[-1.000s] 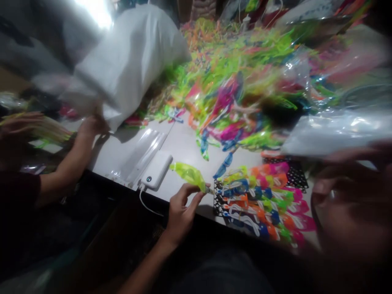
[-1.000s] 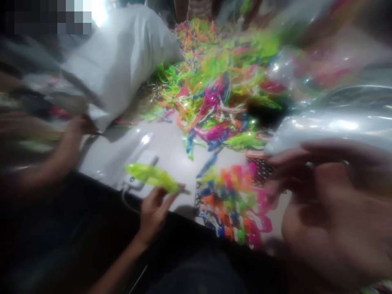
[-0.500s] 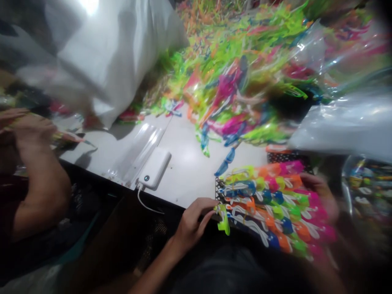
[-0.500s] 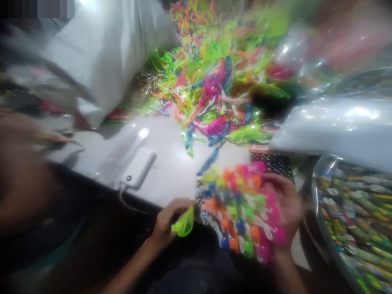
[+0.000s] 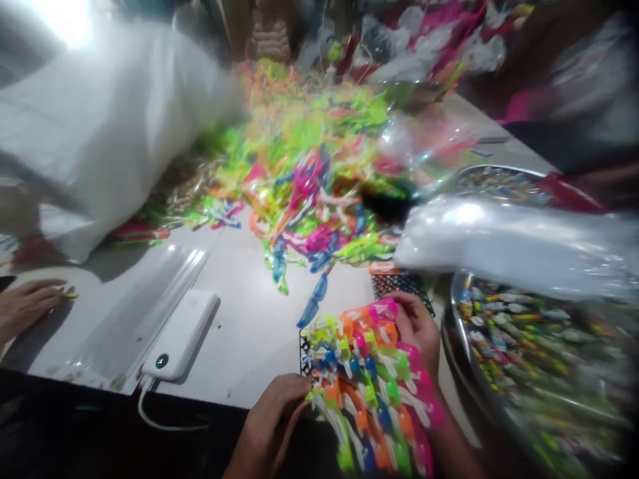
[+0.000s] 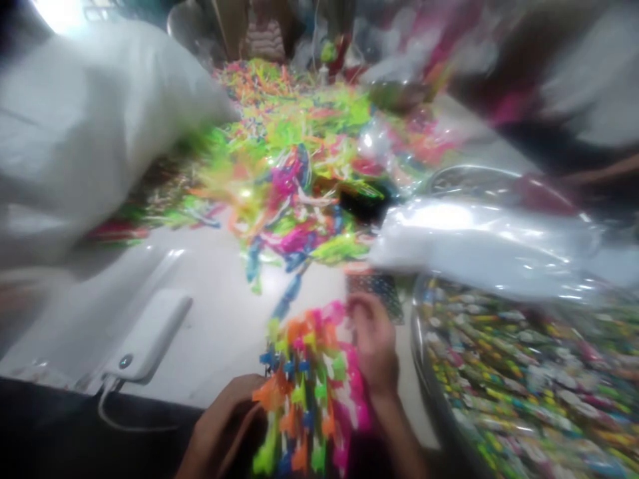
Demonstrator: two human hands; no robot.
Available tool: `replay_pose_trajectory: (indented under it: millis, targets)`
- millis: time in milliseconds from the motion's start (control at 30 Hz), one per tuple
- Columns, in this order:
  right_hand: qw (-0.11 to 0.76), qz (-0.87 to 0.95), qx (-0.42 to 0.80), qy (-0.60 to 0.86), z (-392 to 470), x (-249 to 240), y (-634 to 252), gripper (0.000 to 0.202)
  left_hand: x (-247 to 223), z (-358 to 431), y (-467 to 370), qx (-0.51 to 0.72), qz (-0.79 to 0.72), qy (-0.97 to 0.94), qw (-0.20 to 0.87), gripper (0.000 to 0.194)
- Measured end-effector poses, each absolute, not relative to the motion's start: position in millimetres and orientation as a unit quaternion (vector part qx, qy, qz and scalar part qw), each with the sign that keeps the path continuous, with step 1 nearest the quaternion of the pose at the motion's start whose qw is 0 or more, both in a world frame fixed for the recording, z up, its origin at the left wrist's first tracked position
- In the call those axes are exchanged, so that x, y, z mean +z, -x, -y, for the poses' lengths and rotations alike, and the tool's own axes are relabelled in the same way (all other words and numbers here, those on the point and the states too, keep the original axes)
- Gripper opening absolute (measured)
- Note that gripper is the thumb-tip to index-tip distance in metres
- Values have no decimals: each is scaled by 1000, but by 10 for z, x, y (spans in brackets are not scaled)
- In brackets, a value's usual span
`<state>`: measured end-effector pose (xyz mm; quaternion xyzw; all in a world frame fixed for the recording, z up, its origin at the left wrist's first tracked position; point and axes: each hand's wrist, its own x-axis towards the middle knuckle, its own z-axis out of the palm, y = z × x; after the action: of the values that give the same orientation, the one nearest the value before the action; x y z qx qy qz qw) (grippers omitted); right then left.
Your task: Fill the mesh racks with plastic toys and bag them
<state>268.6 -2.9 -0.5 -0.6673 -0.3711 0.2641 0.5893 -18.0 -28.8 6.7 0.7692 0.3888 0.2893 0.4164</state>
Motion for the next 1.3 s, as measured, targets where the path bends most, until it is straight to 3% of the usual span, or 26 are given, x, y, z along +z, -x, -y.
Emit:
replay_pose_trajectory:
  millis: [167, 300, 433, 600, 800, 900, 1000, 1067, 1167, 1300]
  targets:
    - [571, 443, 135, 678, -426, 72, -2952, 25, 89, 227, 174, 276, -368, -783, 419, 33]
    - [521, 490, 74, 695, -959, 7, -3210, 38, 34, 138, 283, 296, -346, -807, 377, 35]
    - [423, 545, 73, 720, -1425, -107, -3388, 49, 161, -274, 154, 347, -502, -718, 334, 24]
    - [293, 570, 57, 766, -1637, -135, -3470, 40, 417, -954, -397, 216, -544, -726, 360, 38]
    - [234, 570, 42, 787, -1483, -74, -3495, 35, 463, -1218, -673, 141, -542, -743, 368, 13]
    - [239, 560, 63, 791, -1480, -90, -3493, 38, 520, -1204, -566, 141, -544, -724, 400, 17]
    - [277, 545, 80, 787, -1526, -79, -3470, 38, 682, -1123, -375, 188, -539, -684, 454, 45]
    - [320, 531, 87, 780, -1528, -39, -3433, 36, 825, -1027, -231, 240, -524, -648, 498, 54]
    - [397, 499, 108, 763, -1429, 35, -3327, 28, 980, -849, -4, 290, -484, -628, 536, 37]
    - [486, 458, 193, 718, -1064, 16, -3088, 37, 946, -610, 285, 316, -406, -618, 594, 36]
